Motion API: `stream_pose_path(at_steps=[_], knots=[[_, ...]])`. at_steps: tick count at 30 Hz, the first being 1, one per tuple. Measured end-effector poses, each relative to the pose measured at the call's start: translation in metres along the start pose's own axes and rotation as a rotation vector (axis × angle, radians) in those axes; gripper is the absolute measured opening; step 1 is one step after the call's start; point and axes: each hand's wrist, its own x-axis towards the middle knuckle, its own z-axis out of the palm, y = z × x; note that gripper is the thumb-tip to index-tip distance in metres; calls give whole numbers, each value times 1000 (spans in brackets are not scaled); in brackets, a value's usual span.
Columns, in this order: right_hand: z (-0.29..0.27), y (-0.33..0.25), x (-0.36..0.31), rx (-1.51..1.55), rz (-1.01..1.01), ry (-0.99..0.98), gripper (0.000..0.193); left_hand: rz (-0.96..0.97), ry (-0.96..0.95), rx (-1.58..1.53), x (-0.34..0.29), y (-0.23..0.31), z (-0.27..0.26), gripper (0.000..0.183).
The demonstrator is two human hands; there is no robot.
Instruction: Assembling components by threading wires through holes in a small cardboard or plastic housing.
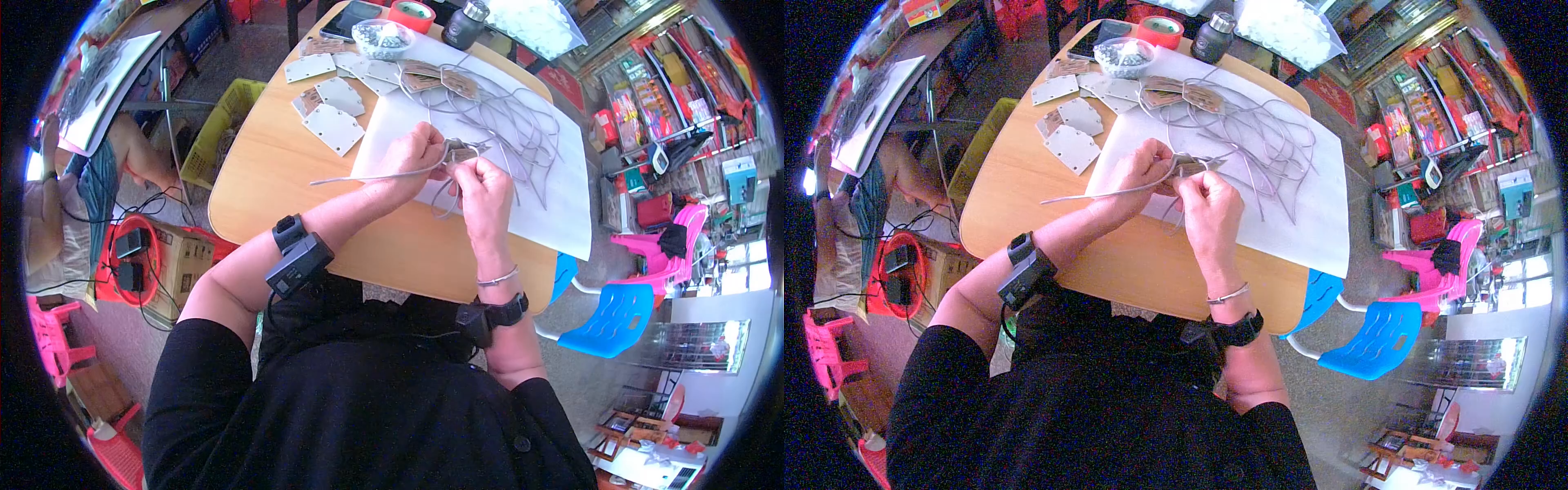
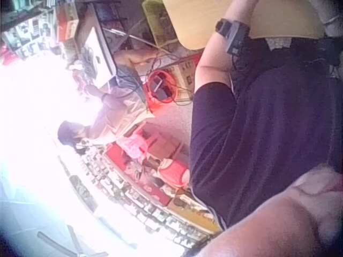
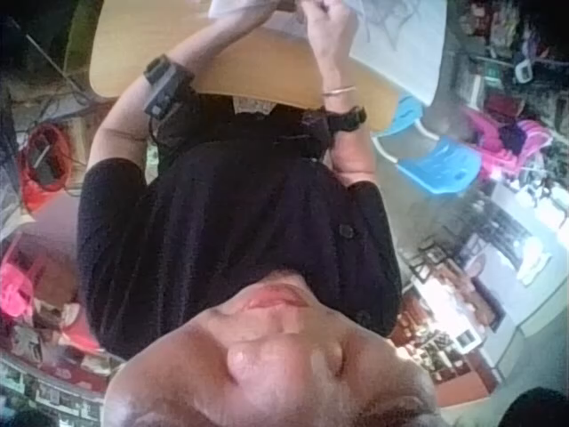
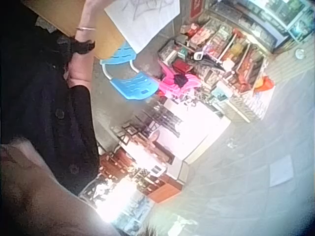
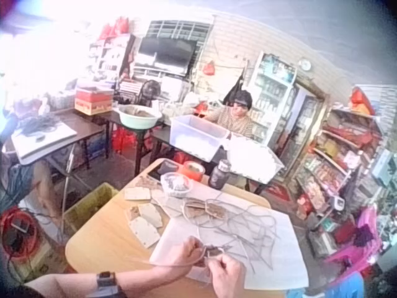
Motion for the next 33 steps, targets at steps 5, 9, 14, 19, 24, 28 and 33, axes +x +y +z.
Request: stream_pose_path(at_steps=[5,9,14,19,24,28,33], knots=[[7,7,2,96,-19,20,16,122,46,236,-2,6,-2,15],[5,2,0,226,7,-88,12,161,44,208,0,9,-4,15],[4,8,6,227,3,-50,10,104,52,183,-3,10,1,14],[11,5,4,-56,-190,129,11,152,51,241,-3,7,1,13],[5,-3,7,150,-113,69,13,392,76,459,-5,5,-2,13],[6,-7,5,-186,-240,145,13,393,66,631,-7,8,2,13],[7,-9,5,-598,-813,348,12,331,22,664,-4,3,2,15]])
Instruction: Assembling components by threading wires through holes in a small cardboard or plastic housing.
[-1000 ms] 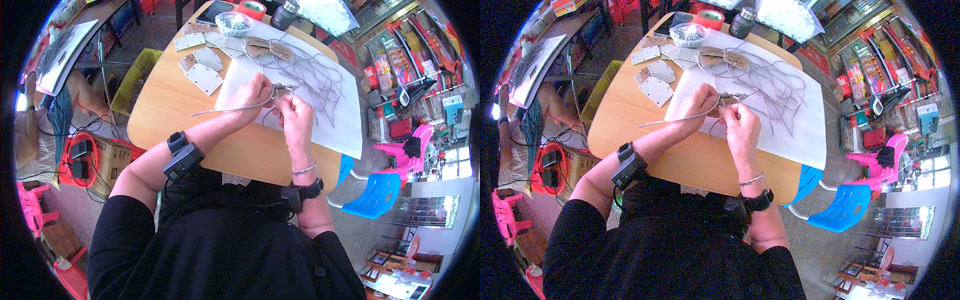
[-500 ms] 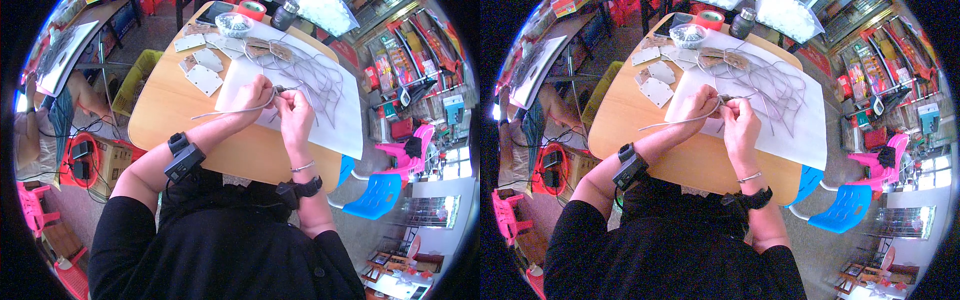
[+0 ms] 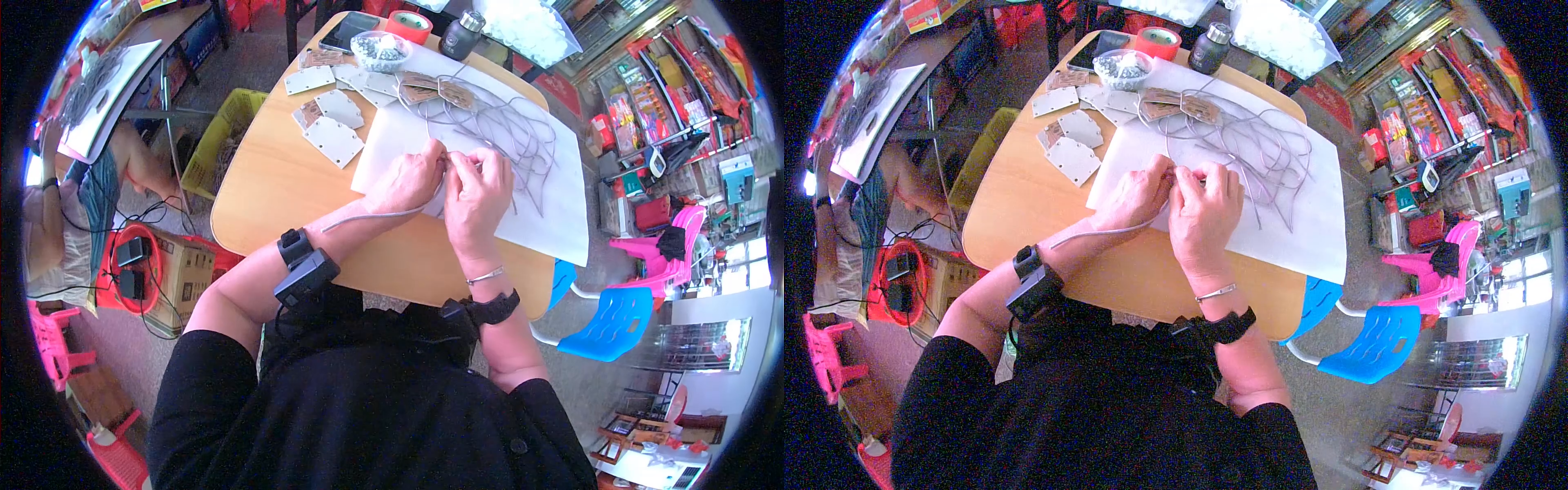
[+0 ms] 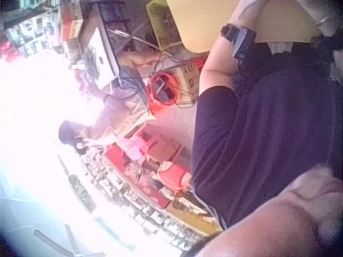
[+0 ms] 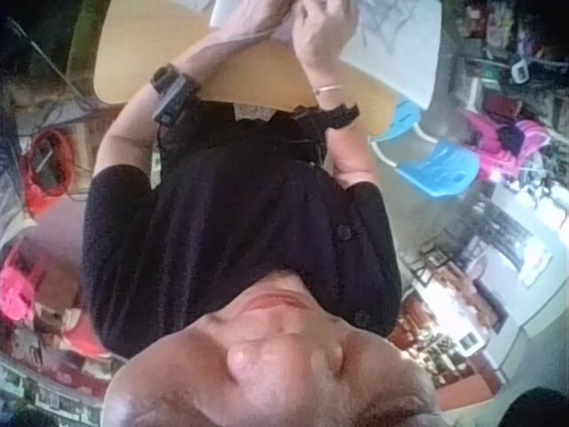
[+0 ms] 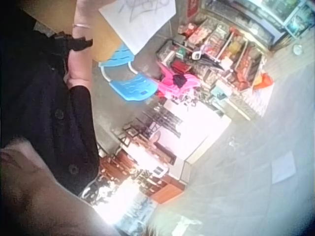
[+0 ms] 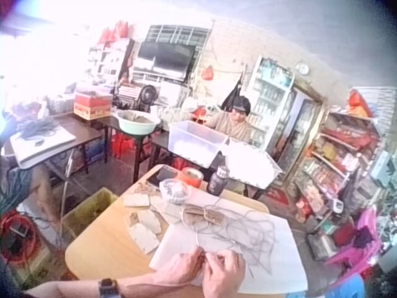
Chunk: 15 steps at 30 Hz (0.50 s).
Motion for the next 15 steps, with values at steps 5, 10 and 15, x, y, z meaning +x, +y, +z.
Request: stream_pose_path(at_steps=[5,10,15], knots=[[-14,-40,21,1015,557,-145,9,218,11,58,-1,-21,0,21],[-51,-84,35,1329,-86,-554,10,-175,-124,-359,3,9,-24,23],[-39,-57,20,903,128,-131,19,-307,-120,-627,6,4,-21,15]])
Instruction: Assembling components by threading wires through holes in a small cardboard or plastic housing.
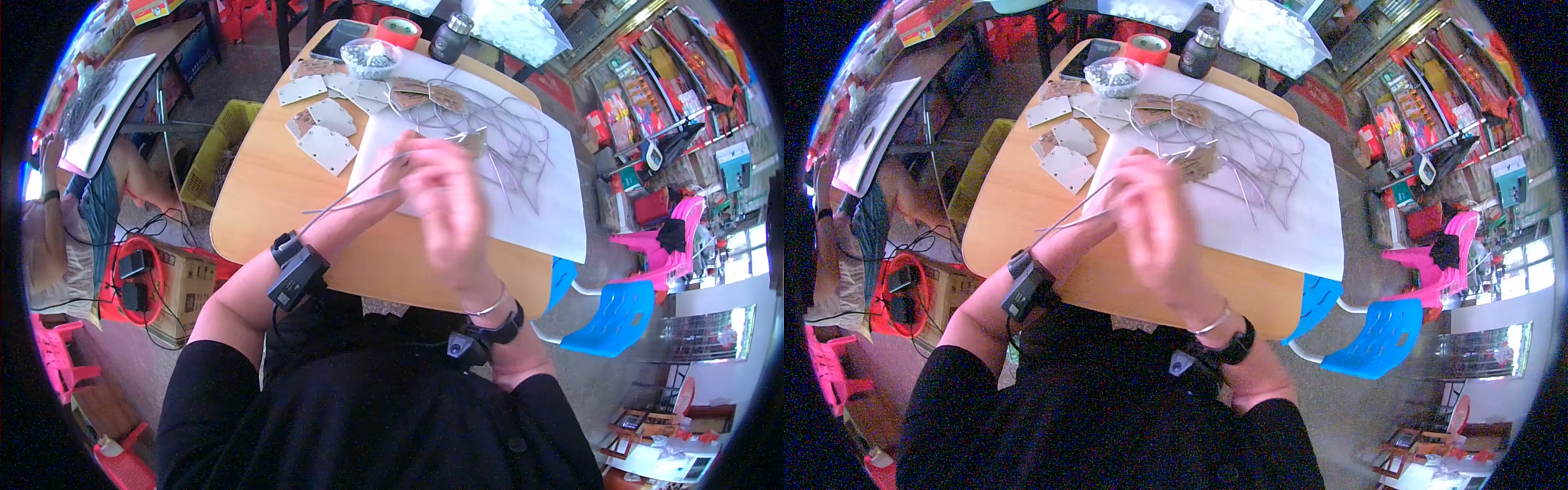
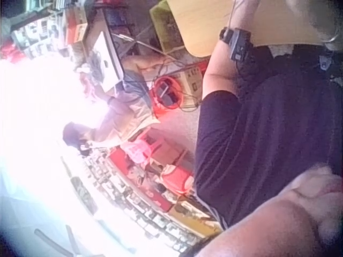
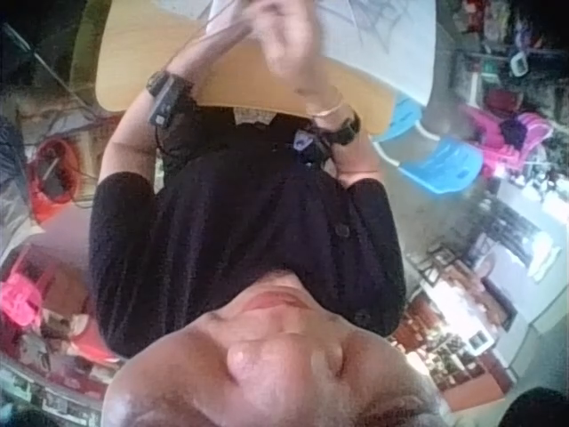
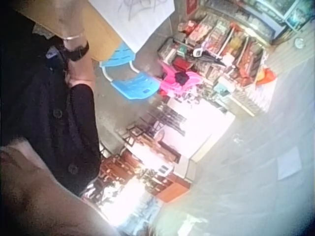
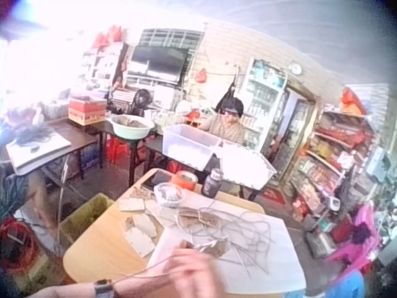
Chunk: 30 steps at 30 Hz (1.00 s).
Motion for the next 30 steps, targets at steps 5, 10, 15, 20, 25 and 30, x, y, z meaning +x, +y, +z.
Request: stream_pose_path(at_steps=[5,10,15,20,25,30], knots=[[-67,56,-14,-616,74,440,22,-60,-304,-313,2,6,0,22],[-81,81,-26,205,499,257,16,-6,-330,-17,-4,8,3,28],[-80,92,-35,76,458,201,10,-64,-213,17,2,7,0,30],[-57,84,-40,-140,235,60,6,-13,109,-220,7,-4,-6,29],[-54,83,-40,-97,269,41,6,-35,119,-257,9,-6,-8,29],[-49,95,-44,89,249,256,4,-24,-38,-426,10,-13,0,35]])
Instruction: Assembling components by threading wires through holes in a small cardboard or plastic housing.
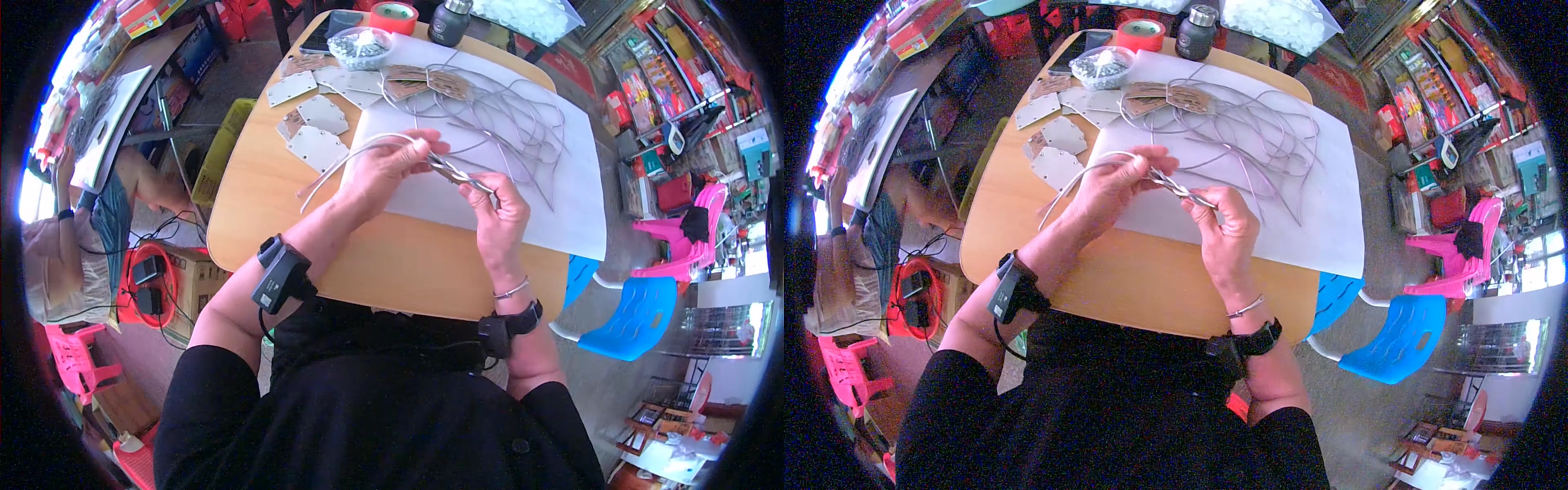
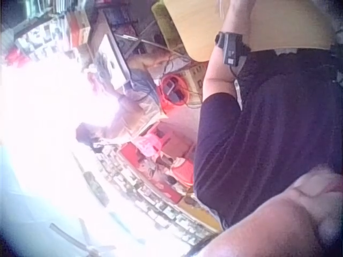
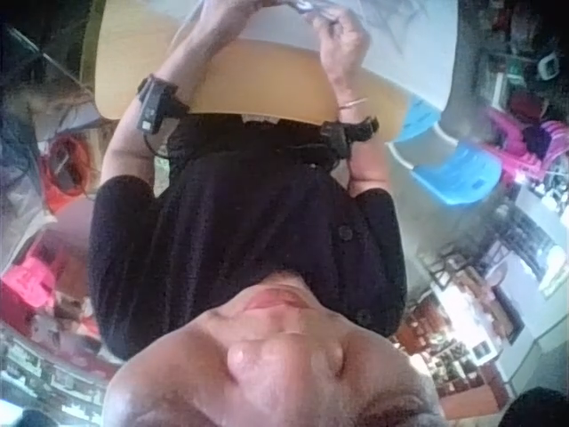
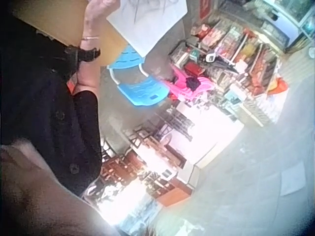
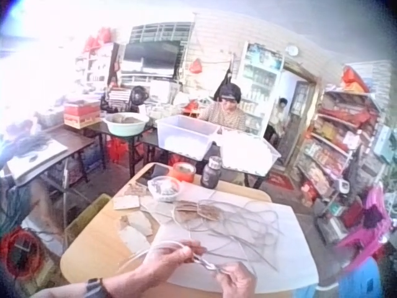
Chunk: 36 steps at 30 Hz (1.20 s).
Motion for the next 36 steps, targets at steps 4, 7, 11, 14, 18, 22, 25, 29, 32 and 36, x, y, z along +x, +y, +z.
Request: stream_pose_path(at_steps=[4,7,11,14,18,22,25,29,32,36], knots=[[-8,0,2,-86,11,-1,4,27,-184,248,-2,6,-3,38],[-8,-3,2,-182,-18,-13,5,47,-154,42,-5,4,7,34],[-8,-6,1,-111,47,2,11,22,-148,196,-3,6,4,32],[-7,-12,5,-165,-17,25,16,99,-76,338,-3,6,6,31],[-10,-5,4,-194,-77,12,16,86,-81,323,-2,6,6,30],[-12,-2,5,-226,-137,3,13,81,-86,339,-2,5,7,33],[-10,-10,5,-247,-159,-41,11,25,-48,50,-3,7,13,34],[-7,-11,5,-251,-143,-42,12,-35,-46,-11,-1,5,8,34],[-1,-9,3,-136,-16,24,13,-22,-17,90,1,1,10,34],[-8,1,-1,-27,285,-115,15,-16,-75,356,-3,9,17,35]])
